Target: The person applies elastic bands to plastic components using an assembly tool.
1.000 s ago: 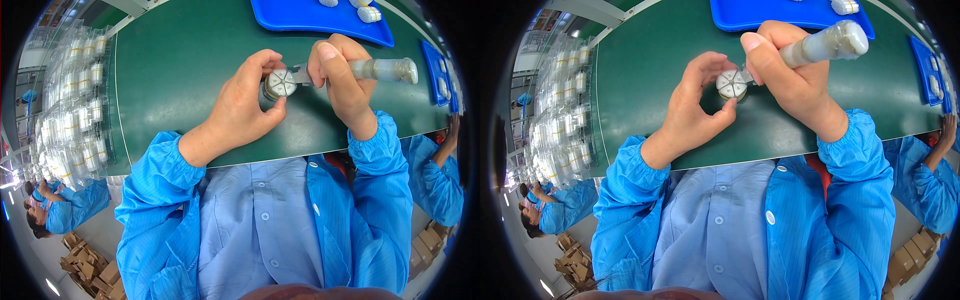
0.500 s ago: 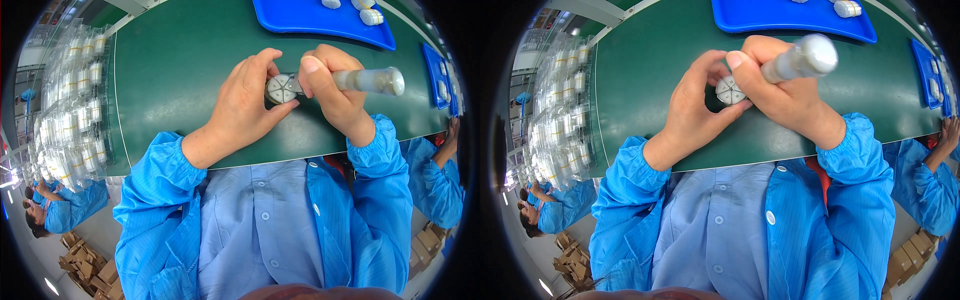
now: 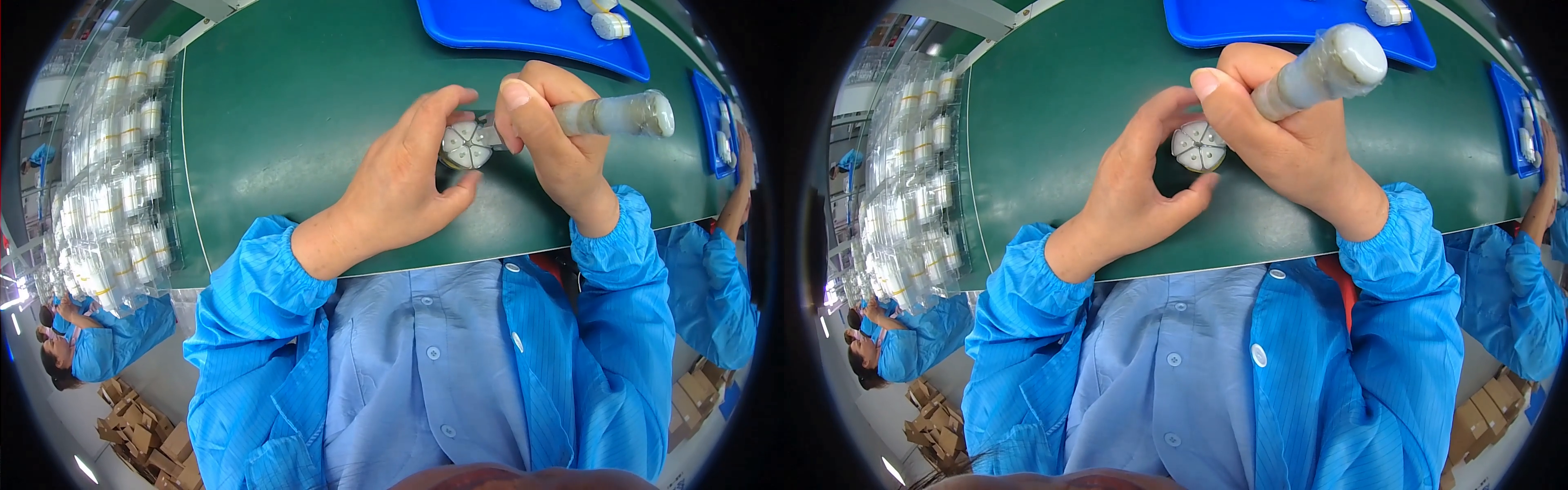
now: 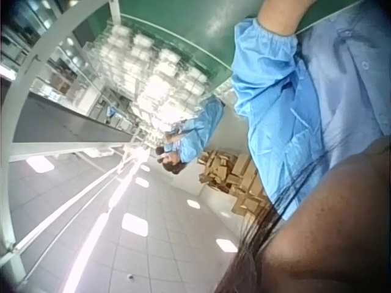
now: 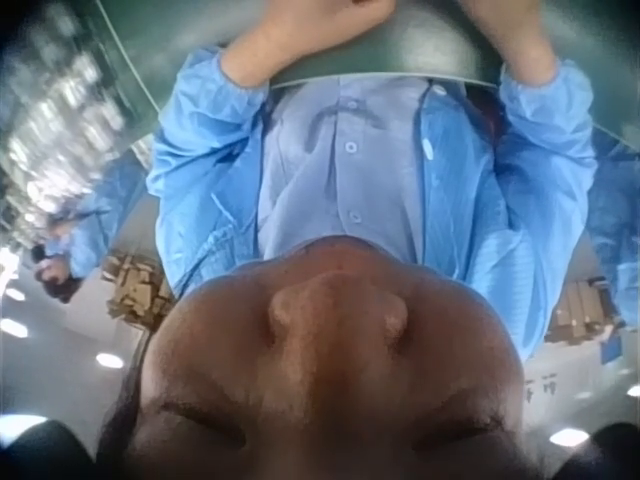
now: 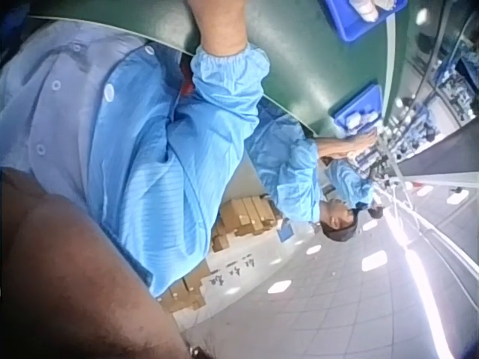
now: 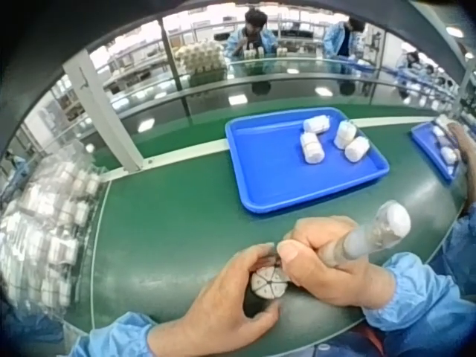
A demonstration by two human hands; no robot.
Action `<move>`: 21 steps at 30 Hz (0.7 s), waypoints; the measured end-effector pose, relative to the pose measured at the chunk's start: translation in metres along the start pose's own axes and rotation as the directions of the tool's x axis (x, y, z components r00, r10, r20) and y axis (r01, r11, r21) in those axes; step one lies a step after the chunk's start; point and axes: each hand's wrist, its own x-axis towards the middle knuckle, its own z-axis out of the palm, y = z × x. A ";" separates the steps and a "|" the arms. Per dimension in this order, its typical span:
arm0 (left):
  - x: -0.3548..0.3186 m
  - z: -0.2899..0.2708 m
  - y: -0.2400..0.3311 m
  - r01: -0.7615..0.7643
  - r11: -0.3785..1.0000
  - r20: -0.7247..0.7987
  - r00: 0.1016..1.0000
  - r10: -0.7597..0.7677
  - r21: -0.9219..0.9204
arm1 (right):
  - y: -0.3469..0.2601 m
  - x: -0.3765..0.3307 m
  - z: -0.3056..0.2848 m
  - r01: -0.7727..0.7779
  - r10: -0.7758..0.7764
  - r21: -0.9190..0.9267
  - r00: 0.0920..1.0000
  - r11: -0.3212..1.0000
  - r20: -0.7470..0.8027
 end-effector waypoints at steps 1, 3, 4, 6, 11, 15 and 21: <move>0.001 -0.001 0.002 0.028 0.997 -0.007 1.000 -0.027 0.067 | -0.001 0.000 -0.001 0.000 0.000 0.004 1.000 1.000 0.003; 0.002 -0.002 0.001 0.051 0.990 -0.012 0.999 -0.050 0.135 | -0.001 0.000 -0.005 -0.022 0.035 -0.116 0.993 0.993 0.110; 0.003 -0.002 -0.002 0.092 0.987 0.012 0.995 -0.094 0.129 | 0.002 0.000 -0.004 -0.020 0.033 -0.114 0.994 0.993 0.108; 0.002 -0.002 -0.004 0.127 0.984 0.043 0.990 -0.133 0.125 | 0.008 -0.002 -0.003 0.017 -0.017 0.005 1.000 1.000 -0.001; 0.006 -0.017 -0.013 0.401 0.764 0.133 0.911 -0.390 -0.507 | 0.008 0.006 -0.015 0.064 -0.060 0.025 0.987 0.998 -0.149; 0.011 -0.029 -0.015 0.504 0.338 0.326 0.824 -0.463 -0.795 | 0.017 0.006 -0.017 0.044 -0.050 -0.046 0.986 0.998 -0.161; 0.011 -0.036 -0.013 0.500 0.196 0.374 0.809 -0.453 -0.844 | 0.025 0.005 -0.006 0.457 -0.400 -0.516 0.889 0.725 0.224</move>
